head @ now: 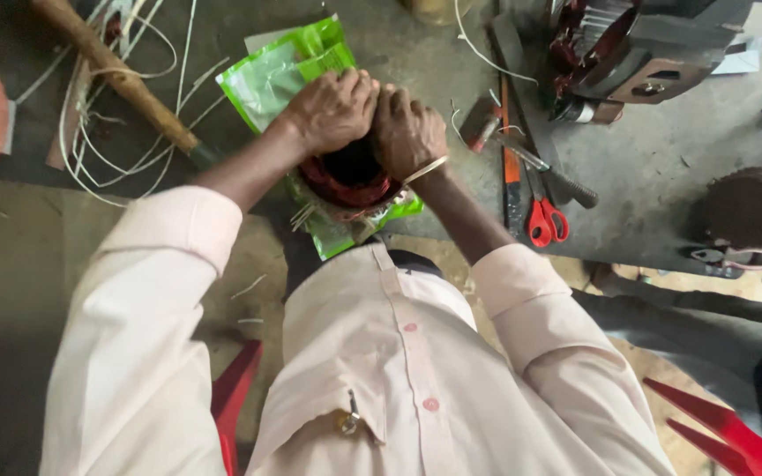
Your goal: The person works on a copper-wound motor stator resting on a green plastic bag on the workbench. They press and seat insulation material into the stator slots by hand, reposition the stator, and use a mallet and a flat blade to tap and adjust the windings and slot liners.
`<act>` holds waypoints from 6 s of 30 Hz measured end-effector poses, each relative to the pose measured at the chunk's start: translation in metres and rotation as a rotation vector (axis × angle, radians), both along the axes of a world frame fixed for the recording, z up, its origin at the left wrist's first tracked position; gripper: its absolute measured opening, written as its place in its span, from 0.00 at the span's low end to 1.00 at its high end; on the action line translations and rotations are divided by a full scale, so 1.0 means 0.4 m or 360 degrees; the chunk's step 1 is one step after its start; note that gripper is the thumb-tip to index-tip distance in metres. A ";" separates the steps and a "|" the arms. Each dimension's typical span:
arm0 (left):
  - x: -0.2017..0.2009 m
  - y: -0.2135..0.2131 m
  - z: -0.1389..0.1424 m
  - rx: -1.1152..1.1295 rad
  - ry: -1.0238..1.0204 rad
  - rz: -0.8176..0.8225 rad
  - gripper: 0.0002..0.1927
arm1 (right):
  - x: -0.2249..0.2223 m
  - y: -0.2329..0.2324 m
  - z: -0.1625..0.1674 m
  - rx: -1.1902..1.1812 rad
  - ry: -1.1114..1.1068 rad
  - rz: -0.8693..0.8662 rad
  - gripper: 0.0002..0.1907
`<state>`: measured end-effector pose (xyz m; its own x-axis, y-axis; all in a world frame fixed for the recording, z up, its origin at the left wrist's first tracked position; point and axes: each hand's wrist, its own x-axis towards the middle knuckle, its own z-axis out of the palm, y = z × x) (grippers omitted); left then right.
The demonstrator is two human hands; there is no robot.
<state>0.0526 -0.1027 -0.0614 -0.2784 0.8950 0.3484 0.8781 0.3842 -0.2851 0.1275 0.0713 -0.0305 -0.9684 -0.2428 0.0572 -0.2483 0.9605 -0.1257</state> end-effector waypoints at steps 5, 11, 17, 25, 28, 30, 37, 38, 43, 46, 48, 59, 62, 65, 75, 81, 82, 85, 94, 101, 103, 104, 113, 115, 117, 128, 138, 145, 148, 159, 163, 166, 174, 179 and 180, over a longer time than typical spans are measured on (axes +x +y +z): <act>-0.026 -0.010 0.006 0.0172 0.0040 -0.0197 0.15 | 0.006 0.009 0.027 -0.0199 0.0173 0.0109 0.22; -0.014 -0.030 0.047 0.0656 -0.0324 -0.0187 0.05 | 0.062 -0.034 0.063 -0.0341 0.0616 -0.0195 0.11; -0.067 -0.015 0.059 0.0407 -0.0425 -0.0572 0.04 | 0.033 0.020 0.053 -0.0275 0.0338 0.0279 0.12; -0.137 0.018 0.027 0.0178 -0.0489 -0.0969 0.04 | 0.013 0.045 0.077 -0.0137 0.0261 0.0563 0.14; -0.095 0.006 0.071 0.0135 -0.0422 -0.0676 0.05 | 0.034 0.022 0.121 0.0057 0.0197 0.0405 0.12; -0.039 -0.016 0.106 0.0209 -0.0484 -0.0468 0.06 | 0.069 0.007 0.157 0.0014 0.0261 0.0248 0.14; 0.118 -0.175 0.120 0.0076 -0.1202 -0.0459 0.11 | 0.183 -0.070 0.147 -0.0539 -0.0327 0.0115 0.11; 0.124 -0.184 0.114 0.0066 -0.1181 -0.0446 0.14 | 0.188 -0.083 0.128 -0.0482 -0.0370 0.0074 0.09; 0.142 -0.204 0.105 0.0077 -0.0938 -0.0415 0.19 | 0.214 -0.130 0.067 -0.0319 -0.0335 -0.0061 0.06; 0.151 -0.209 0.109 0.0203 -0.0788 -0.0455 0.19 | 0.220 -0.156 0.067 -0.0255 -0.0352 -0.0286 0.04; 0.153 -0.211 0.108 0.0213 -0.0863 -0.0493 0.19 | 0.221 -0.175 0.071 -0.0165 -0.0429 -0.0462 0.06; 0.138 -0.211 0.124 0.0310 -0.1053 -0.0585 0.21 | 0.231 -0.257 0.062 0.0118 -0.0284 -0.0600 0.09; 0.142 -0.202 0.135 0.0149 -0.0927 -0.0516 0.17 | 0.220 -0.252 0.067 0.0176 -0.0480 -0.0700 0.08; 0.161 -0.217 0.141 0.0094 -0.0887 -0.0372 0.17 | 0.254 -0.188 0.089 -0.0290 -0.0113 -0.0594 0.09; 0.225 -0.147 0.199 0.0971 -0.1968 0.0378 0.09 | 0.246 0.113 0.165 -0.0242 0.0040 0.0091 0.11; 0.240 0.012 0.136 0.0190 -0.1794 0.0786 0.11 | 0.041 0.113 0.117 0.0073 -0.0213 0.0990 0.08; 0.249 0.015 0.126 0.0079 -0.1801 0.0829 0.12 | 0.021 0.110 0.108 0.0087 -0.0317 0.1038 0.08; 0.265 0.034 0.110 0.0146 -0.1701 0.0743 0.14 | -0.027 0.085 0.071 0.0015 -0.0782 0.0831 0.08; 0.278 0.035 0.101 -0.0627 -0.1250 0.0777 0.15 | -0.007 0.073 0.073 0.0039 -0.0032 0.0993 0.05; 0.261 0.007 0.034 -0.0760 -0.1226 0.1168 0.28 | 0.017 0.047 0.137 0.0257 -0.0026 0.0966 0.06; 0.259 0.011 0.040 -0.0881 -0.1243 0.1235 0.30 | 0.025 0.047 0.150 0.0234 0.0030 0.0936 0.06; 0.258 0.012 0.048 -0.0975 -0.1281 0.1262 0.30 | 0.030 0.044 0.150 0.0204 0.0104 0.0907 0.06; 0.289 -0.099 0.101 0.0435 -0.1460 0.0837 0.12 | 0.288 0.184 -0.034 -0.0663 0.0077 0.0321 0.16; 0.325 -0.196 0.153 0.0708 -0.1506 0.1082 0.11 | 0.436 0.308 -0.113 -0.0629 -0.0732 0.0223 0.22; 0.371 -0.264 0.205 0.0797 -0.1528 0.1260 0.09 | 0.583 0.428 -0.167 -0.0596 -0.0440 -0.0170 0.13; 0.163 -0.283 0.300 0.0248 -0.1276 0.0525 0.13 | 0.503 0.290 0.167 -0.0783 -0.0223 -0.0631 0.15; -0.157 -0.141 0.134 -0.0546 -0.0880 -0.0890 0.07 | 0.186 -0.370 0.190 -0.0513 -0.0338 -0.1023 0.05; -0.188 -0.025 0.134 -0.0957 -0.0831 -0.1286 0.05 | 0.114 -0.305 0.001 -0.0987 -0.0474 -0.1297 0.12; -0.207 -0.006 0.117 -0.0968 -0.0808 -0.1419 0.07 | 0.126 -0.323 -0.016 -0.0822 -0.0383 -0.1338 0.16; -0.220 0.014 0.113 -0.0784 -0.0901 -0.1666 0.08 | 0.087 -0.360 -0.019 -0.0718 -0.0433 -0.1481 0.15; -0.213 0.044 0.118 -0.0893 -0.0858 -0.1593 0.07 | 0.105 -0.327 -0.065 -0.0822 -0.0464 -0.1342 0.12; -0.192 0.065 0.123 -0.1193 -0.0901 -0.1440 0.07 | 0.108 -0.308 -0.099 -0.0824 -0.0563 -0.1376 0.12; -0.153 0.016 0.200 -0.0724 -0.1117 -0.0864 0.12 | 0.113 -0.304 0.013 -0.0793 -0.0472 -0.1490 0.11; -0.100 -0.067 0.113 0.0159 -0.1150 -0.0314 0.31 | 0.125 -0.231 0.106 -0.0099 0.0369 -0.1389 0.23; -0.078 -0.060 0.085 0.0175 -0.0990 -0.0259 0.30 | 0.107 -0.207 0.105 0.0075 0.0502 -0.1147 0.28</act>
<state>0.0215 -0.1266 -0.0274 -0.3215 0.9112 0.2577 0.9160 0.2303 0.3286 0.1705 -0.0117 0.0116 -0.8276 0.4299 0.3608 0.4208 0.9007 -0.1081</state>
